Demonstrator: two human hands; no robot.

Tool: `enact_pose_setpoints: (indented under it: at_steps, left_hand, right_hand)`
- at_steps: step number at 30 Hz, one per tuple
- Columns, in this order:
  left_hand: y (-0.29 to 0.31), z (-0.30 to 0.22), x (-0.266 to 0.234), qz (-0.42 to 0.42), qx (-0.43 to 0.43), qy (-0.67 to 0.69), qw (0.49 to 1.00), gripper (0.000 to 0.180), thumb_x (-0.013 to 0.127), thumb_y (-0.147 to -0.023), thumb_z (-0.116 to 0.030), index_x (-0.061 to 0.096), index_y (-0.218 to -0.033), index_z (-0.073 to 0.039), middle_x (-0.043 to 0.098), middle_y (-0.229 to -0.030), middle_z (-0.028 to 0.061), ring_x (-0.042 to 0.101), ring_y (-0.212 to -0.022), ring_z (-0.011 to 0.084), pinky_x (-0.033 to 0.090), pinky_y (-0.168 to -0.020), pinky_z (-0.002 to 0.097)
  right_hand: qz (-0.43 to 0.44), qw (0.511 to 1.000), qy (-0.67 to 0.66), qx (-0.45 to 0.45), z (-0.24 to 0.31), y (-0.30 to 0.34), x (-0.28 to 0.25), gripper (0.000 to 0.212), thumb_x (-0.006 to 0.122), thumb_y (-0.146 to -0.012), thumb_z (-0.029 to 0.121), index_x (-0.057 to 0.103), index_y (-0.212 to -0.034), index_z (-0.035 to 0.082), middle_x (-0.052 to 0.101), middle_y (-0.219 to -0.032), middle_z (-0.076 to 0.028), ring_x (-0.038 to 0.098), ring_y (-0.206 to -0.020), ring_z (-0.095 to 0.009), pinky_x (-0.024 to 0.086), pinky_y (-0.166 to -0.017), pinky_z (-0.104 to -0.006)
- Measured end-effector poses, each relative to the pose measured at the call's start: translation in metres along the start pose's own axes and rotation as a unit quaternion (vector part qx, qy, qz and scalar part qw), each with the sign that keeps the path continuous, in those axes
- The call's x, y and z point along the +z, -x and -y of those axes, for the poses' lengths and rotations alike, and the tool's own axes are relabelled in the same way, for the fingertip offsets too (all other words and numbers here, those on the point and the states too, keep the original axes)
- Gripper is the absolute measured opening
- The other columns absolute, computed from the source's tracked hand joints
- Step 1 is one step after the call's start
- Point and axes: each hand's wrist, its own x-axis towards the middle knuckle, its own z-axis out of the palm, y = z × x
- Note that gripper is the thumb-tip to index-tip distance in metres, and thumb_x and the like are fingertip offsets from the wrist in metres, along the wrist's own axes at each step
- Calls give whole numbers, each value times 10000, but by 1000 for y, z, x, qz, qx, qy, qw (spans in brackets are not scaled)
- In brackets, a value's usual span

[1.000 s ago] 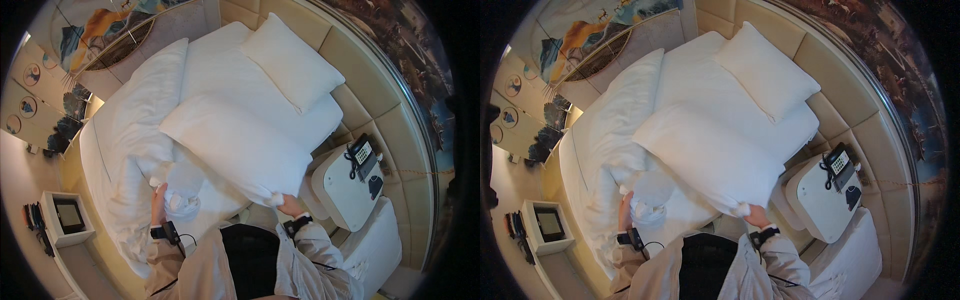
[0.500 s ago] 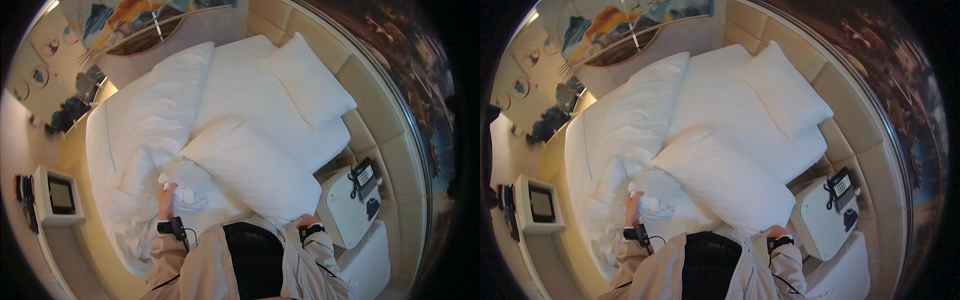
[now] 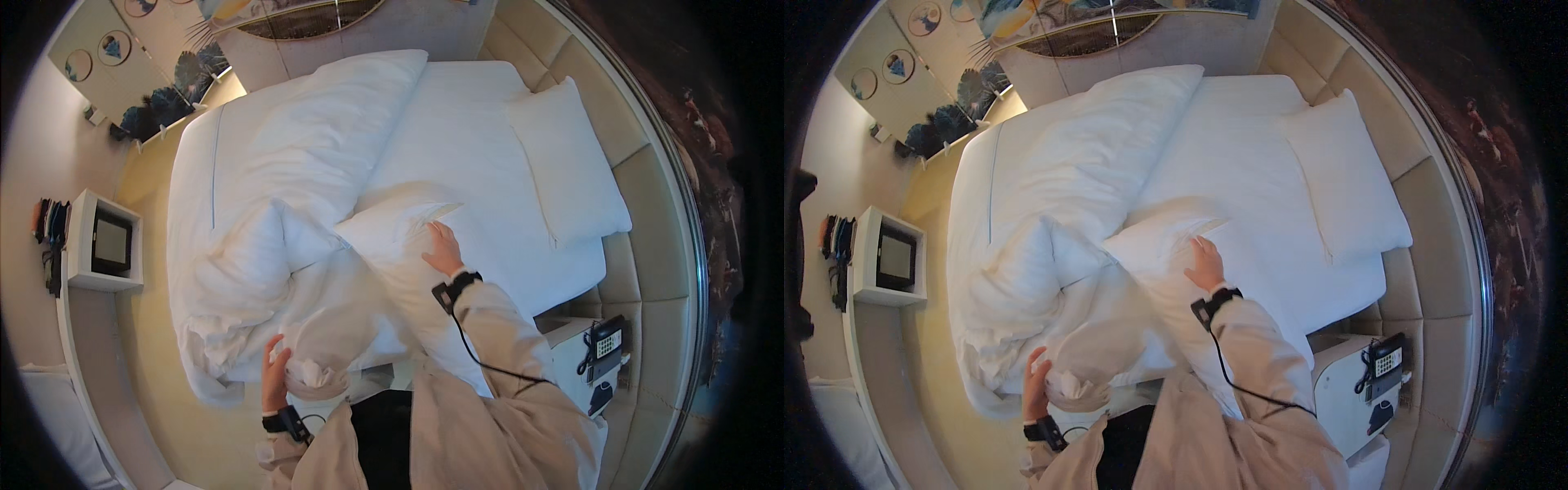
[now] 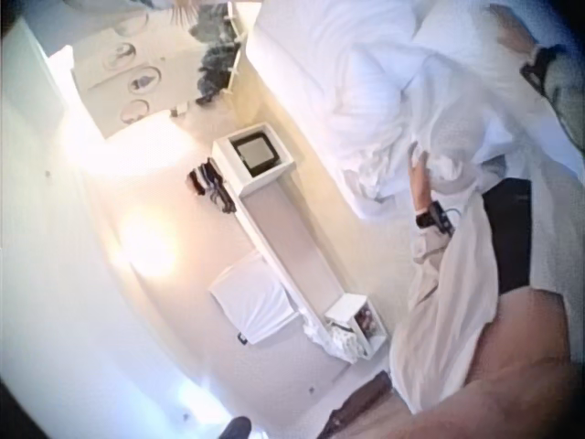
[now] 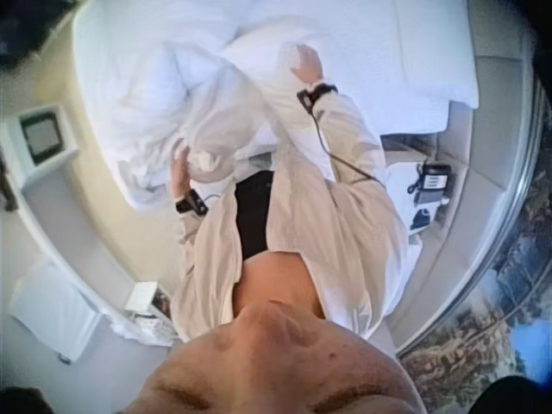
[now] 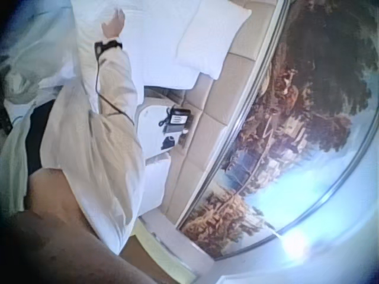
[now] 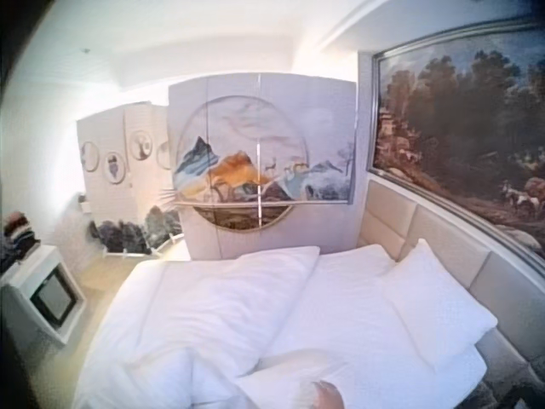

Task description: The person folds a white duvet on a bed, then moves to a nearby table to fold multiple clothing items one by one. The person handles the duvet and several garments, placing folded items in a stack on the table.

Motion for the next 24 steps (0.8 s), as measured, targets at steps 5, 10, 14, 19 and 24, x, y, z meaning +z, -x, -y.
enact_pose_setpoints:
  at_steps: [5, 10, 14, 19, 24]
  left_hand:
    - [22, -32, 1, -123, 147, 20, 981, 333, 565, -897, -70, 499, -1223, -68, 601, -1075, 102, 574, -959, 165, 476, -827, 289]
    - [-29, -34, -9, -200, 209, -36, 957, 369, 628, -867, -151, 498, -1201, -62, 544, -1159, 127, 533, -1059, 232, 434, -910, 348]
    - [-90, 2, 45, -130, 371, -593, 702, 564, 714, -767, -245, 484, -1233, -24, 491, -1219, 232, 407, -1209, 373, 288, -1048, 442]
    - [-93, 20, 215, 131, 292, -497, 807, 679, 726, -737, -311, 449, -1277, -5, 359, -1322, 314, 362, -1234, 429, 329, -1022, 495]
    - [-84, 31, 252, 143, 325, -627, 694, 590, 712, -707, -217, 480, -1203, 3, 455, -1250, 284, 504, -1078, 380, 448, -868, 450]
  right_hand:
    - [299, 943, 149, 4, -1, -52, 7, 494, 701, -614, 368, 672, -1024, 95, 654, -1062, -132, 562, -1097, -296, 409, -969, -399]
    - [311, 947, 77, -7, 9, -25, -13, 385, 616, -681, 389, 697, -780, 26, 671, -813, -190, 645, -800, -365, 503, -702, -458]
    - [258, 965, 39, -3, 39, 28, -72, 335, 602, -733, 366, 679, -735, 40, 648, -760, -188, 625, -737, -372, 488, -683, -469]
    - [204, 978, -38, -17, 81, 94, -123, 264, 608, -717, 312, 637, -651, 59, 606, -648, -169, 594, -646, -386, 476, -606, -473]
    - [103, 983, -140, 56, 119, 123, -176, 239, 615, -698, 259, 609, -619, 33, 560, -603, -193, 545, -564, -378, 439, -535, -441]
